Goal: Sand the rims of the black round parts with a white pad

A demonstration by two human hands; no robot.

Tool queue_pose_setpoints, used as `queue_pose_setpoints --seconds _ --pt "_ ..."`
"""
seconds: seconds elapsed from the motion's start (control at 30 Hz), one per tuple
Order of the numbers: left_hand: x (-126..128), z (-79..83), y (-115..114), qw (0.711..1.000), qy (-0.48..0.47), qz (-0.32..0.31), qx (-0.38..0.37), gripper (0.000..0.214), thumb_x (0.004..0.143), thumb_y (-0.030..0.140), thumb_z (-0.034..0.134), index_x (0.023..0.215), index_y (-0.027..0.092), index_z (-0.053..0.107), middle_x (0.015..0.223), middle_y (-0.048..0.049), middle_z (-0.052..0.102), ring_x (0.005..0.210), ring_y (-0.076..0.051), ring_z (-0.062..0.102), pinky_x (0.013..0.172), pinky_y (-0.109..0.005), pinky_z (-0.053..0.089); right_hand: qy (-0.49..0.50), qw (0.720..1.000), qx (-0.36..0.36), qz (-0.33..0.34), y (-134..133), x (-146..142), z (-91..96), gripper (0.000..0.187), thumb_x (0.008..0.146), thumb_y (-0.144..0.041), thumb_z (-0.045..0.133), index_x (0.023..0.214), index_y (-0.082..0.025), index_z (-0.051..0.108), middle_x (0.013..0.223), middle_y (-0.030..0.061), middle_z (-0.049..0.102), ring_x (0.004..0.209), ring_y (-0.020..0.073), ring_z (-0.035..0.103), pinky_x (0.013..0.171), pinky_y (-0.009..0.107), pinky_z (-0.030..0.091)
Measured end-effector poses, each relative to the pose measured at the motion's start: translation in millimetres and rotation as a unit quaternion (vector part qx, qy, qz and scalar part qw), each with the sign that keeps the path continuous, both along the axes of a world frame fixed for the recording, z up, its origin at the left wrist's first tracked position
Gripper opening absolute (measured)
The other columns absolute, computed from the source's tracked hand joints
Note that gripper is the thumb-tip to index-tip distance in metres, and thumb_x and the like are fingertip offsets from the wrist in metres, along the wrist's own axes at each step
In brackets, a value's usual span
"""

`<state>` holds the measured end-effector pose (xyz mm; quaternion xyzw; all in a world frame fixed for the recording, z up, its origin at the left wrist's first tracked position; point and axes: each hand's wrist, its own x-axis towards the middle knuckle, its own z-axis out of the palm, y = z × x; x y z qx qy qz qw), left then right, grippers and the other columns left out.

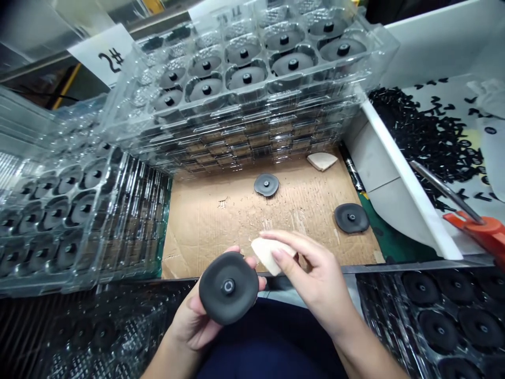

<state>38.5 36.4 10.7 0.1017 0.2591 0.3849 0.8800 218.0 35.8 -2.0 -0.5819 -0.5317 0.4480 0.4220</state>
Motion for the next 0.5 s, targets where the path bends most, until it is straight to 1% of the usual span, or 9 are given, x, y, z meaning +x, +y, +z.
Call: queue_pose_setpoints --seconds 0.1,0.13,0.2,0.27,0.33,0.37,0.43,0.47,0.5 --pt "-1 -0.7 1 1.0 0.011 0.004 -0.011 0.055 0.052 0.029 0.086 0.103 0.023 0.069 0.101 -0.0022 0.072 0.091 -0.02 0.069 0.082 -0.023 0.051 0.021 0.997 -0.073 -0.006 -11 1 -14.2 0.023 0.087 -0.036 0.058 0.101 -0.024 0.07 0.102 0.0034 0.071 0.092 0.0213 0.066 0.078 0.032 0.054" --pt "-1 -1.0 1 1.0 0.014 0.005 -0.014 0.055 0.051 0.029 0.086 0.103 0.023 0.069 0.101 -0.0022 0.072 0.091 -0.02 0.069 0.082 -0.024 0.051 0.014 0.997 -0.08 -0.013 -12 1 -15.7 0.023 0.087 -0.037 0.058 0.102 -0.023 0.07 0.102 0.0039 0.071 0.092 0.0218 0.066 0.079 0.033 0.054" --pt "-2 -1.7 0 1.0 0.015 0.007 -0.018 0.055 0.051 0.027 0.087 0.103 0.024 0.069 0.102 -0.002 0.072 0.092 -0.021 0.069 0.081 -0.024 0.052 -0.013 0.998 -0.06 -0.024 -13 2 -11.8 0.024 0.087 -0.036 0.058 0.102 -0.023 0.07 0.101 0.0038 0.071 0.09 0.0218 0.066 0.078 0.033 0.054" --pt "-1 -2.5 -1 1.0 0.018 0.012 -0.018 0.056 0.051 0.028 0.087 0.103 0.024 0.069 0.103 -0.0021 0.071 0.092 -0.021 0.068 0.081 -0.024 0.052 -0.048 0.998 -0.002 -0.044 -11 -2 1.5 0.022 0.087 -0.032 0.058 0.106 -0.026 0.069 0.102 0.002 0.071 0.086 0.0197 0.066 0.071 0.029 0.055" --pt "-1 -3.5 -3 0.998 0.042 0.031 -0.018 0.057 0.049 0.027 0.087 0.104 0.023 0.068 0.103 -0.0019 0.071 0.092 -0.018 0.068 0.081 -0.022 0.051 -0.088 0.991 0.089 -0.056 -10 -12 20.1 0.024 0.088 -0.024 0.056 0.111 -0.027 0.065 0.106 0.0014 0.069 0.086 0.0182 0.065 0.068 0.027 0.053" --pt "-1 -4.1 -5 0.997 0.058 0.041 -0.018 0.058 0.049 0.026 0.087 0.104 0.023 0.068 0.103 -0.0018 0.071 0.093 -0.017 0.067 0.082 -0.021 0.05 -0.106 0.983 0.144 -0.042 -9 -19 29.4 0.026 0.089 -0.02 0.054 0.112 -0.025 0.064 0.105 0.0027 0.069 0.085 0.018 0.065 0.068 0.027 0.052" --pt "-2 -5.7 -7 0.994 0.086 0.058 -0.017 0.054 0.052 0.023 0.086 0.103 0.022 0.069 0.103 -0.0019 0.071 0.094 -0.015 0.065 0.086 -0.02 0.048 -0.13 0.963 0.233 0.036 -8 -32 44.6 0.027 0.089 -0.014 0.049 0.112 -0.016 0.063 0.093 0.0068 0.07 0.078 0.0184 0.063 0.068 0.031 0.05" --pt "-4 -6.5 -7 0.993 0.093 0.064 -0.017 0.051 0.054 0.022 0.085 0.102 0.023 0.069 0.102 -0.0016 0.071 0.094 -0.015 0.065 0.087 -0.022 0.047 -0.133 0.954 0.252 0.088 -7 -37 49.7 0.026 0.089 -0.012 0.046 0.109 -0.012 0.063 0.086 0.0076 0.07 0.074 0.0183 0.062 0.068 0.032 0.049" --pt "-5 -7.2 -8 0.993 0.097 0.072 -0.015 0.05 0.055 0.021 0.085 0.102 0.024 0.069 0.102 -0.0012 0.07 0.094 -0.016 0.065 0.088 -0.024 0.048 -0.13 0.949 0.25 0.141 -5 -41 53.2 0.025 0.089 -0.011 0.044 0.106 -0.011 0.063 0.082 0.0071 0.069 0.071 0.0176 0.061 0.068 0.032 0.048"
